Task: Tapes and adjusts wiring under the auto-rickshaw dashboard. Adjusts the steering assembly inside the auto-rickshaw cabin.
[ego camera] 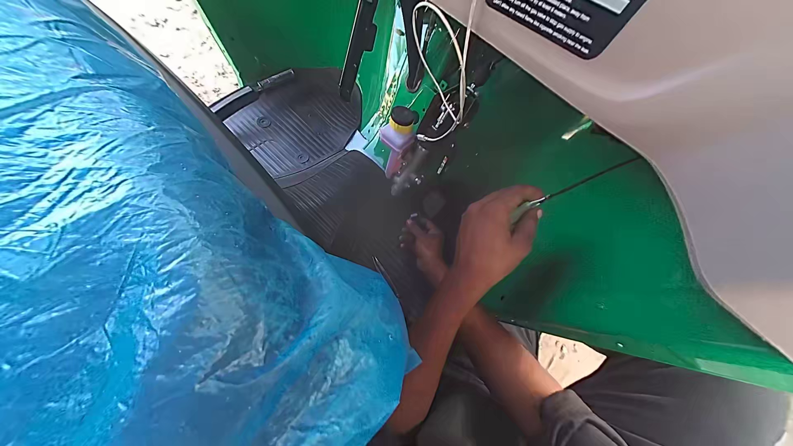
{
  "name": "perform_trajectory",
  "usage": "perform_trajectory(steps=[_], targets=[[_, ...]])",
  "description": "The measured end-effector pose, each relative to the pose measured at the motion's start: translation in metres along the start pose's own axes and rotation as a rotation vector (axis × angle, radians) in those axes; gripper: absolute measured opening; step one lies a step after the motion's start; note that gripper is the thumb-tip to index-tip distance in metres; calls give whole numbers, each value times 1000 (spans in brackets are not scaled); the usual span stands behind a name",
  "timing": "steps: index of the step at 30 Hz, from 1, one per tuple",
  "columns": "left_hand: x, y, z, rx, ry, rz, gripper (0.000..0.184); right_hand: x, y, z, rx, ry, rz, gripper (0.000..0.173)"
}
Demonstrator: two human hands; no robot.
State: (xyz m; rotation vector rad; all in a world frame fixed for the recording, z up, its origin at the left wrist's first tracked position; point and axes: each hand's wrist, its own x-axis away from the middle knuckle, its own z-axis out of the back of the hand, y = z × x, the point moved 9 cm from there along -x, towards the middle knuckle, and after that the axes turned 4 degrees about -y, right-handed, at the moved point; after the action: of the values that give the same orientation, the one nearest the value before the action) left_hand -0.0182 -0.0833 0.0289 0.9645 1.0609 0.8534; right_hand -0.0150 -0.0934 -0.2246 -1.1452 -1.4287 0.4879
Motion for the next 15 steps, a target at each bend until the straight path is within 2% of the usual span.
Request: perform_trajectory(steps=[2, 3, 5, 8, 11, 15], targets=[[-3, -3, 6, 52, -16, -27, 25, 45, -23, 7, 106, -38, -18, 23], [-1, -5, 10, 88, -26, -36, 27, 67, -30, 19, 128, -71, 35, 23], [1, -10, 17, 153, -58, -27, 31, 101, -46, 49, 199, -161, 222, 14], [0, -17, 24, 213, -98, -1, 36, 145, -91, 63, 274, -254, 425, 18], [-1, -20, 28, 312, -78, -9, 37, 171, -133, 58, 284, -305, 704, 20], [0, -24, 20, 433, -91, 16, 39, 188, -161, 53, 322, -371, 845, 22]])
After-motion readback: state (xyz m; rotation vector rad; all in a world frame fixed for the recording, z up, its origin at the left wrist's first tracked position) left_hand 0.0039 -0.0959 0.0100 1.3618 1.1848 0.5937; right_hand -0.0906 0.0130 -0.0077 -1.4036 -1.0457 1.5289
